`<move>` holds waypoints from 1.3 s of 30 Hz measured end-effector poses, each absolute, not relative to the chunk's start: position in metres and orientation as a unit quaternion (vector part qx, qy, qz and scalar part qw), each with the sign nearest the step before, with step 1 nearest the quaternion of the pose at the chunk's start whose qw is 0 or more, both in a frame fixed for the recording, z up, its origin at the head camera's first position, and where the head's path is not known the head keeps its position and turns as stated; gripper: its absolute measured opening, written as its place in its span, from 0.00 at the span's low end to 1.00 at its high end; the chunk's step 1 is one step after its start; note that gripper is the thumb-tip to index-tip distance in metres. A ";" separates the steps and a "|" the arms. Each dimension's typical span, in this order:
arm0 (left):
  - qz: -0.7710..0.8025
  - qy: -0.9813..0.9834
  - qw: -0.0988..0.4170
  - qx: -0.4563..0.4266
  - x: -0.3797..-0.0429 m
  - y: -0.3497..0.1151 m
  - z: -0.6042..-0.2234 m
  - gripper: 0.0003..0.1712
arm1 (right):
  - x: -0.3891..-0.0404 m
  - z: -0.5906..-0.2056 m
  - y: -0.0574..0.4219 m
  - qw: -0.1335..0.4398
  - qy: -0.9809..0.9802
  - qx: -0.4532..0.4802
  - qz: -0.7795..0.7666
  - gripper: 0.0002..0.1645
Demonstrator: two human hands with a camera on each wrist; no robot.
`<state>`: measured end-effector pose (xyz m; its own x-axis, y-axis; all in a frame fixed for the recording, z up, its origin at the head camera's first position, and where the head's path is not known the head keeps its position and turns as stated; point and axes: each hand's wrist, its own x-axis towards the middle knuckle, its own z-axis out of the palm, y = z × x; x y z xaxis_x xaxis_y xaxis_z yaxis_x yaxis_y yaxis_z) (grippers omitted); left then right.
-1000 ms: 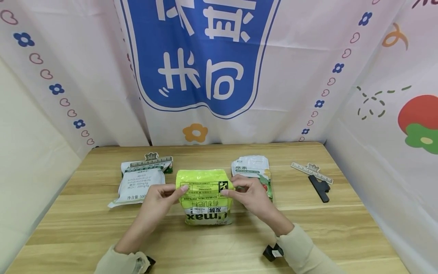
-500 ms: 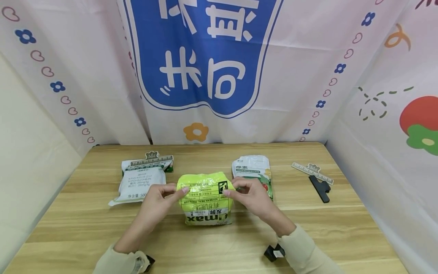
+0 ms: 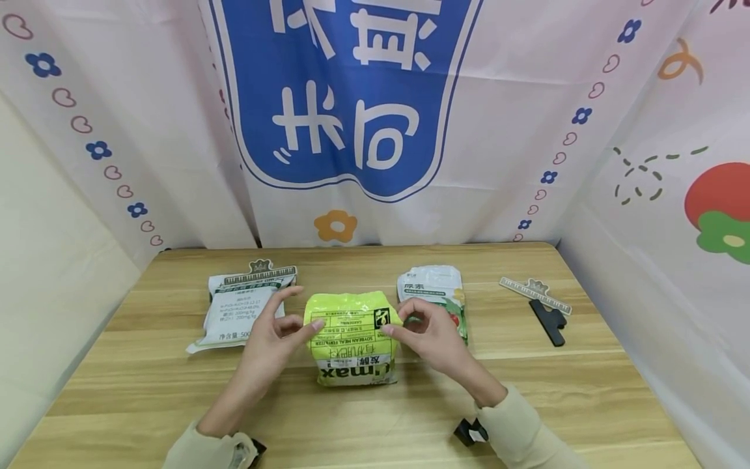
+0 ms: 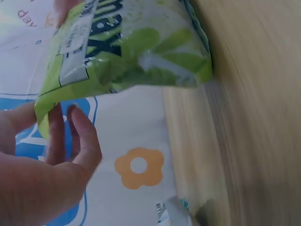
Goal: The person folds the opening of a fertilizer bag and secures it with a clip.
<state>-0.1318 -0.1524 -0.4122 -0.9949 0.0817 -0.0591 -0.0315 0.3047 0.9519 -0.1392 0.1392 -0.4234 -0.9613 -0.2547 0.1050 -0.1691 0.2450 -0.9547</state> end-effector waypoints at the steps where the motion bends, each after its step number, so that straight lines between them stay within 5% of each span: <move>1: 0.585 0.809 0.036 0.028 -0.131 -0.153 -0.413 0.34 | -0.139 -0.423 0.139 0.026 0.787 -0.142 -0.600 0.15; 7: 0.549 0.831 0.004 0.092 -0.127 -0.155 -0.418 0.12 | -0.138 -0.428 0.141 -0.028 0.786 -0.214 -0.579 0.24; 12: 0.564 0.814 0.014 0.140 -0.127 -0.160 -0.421 0.23 | -0.139 -0.430 0.144 -0.048 0.784 -0.274 -0.555 0.17; 18: 0.553 0.813 -0.004 0.179 -0.129 -0.163 -0.424 0.30 | -0.139 -0.428 0.147 -0.028 0.784 -0.280 -0.553 0.23; 33: 0.329 0.876 -0.181 0.303 -0.134 -0.168 -0.422 0.18 | -0.139 -0.426 0.143 -0.082 0.824 -0.284 -0.483 0.10; 39: 0.317 0.871 -0.169 0.336 -0.136 -0.170 -0.421 0.20 | -0.141 -0.426 0.145 -0.042 0.804 -0.302 -0.510 0.10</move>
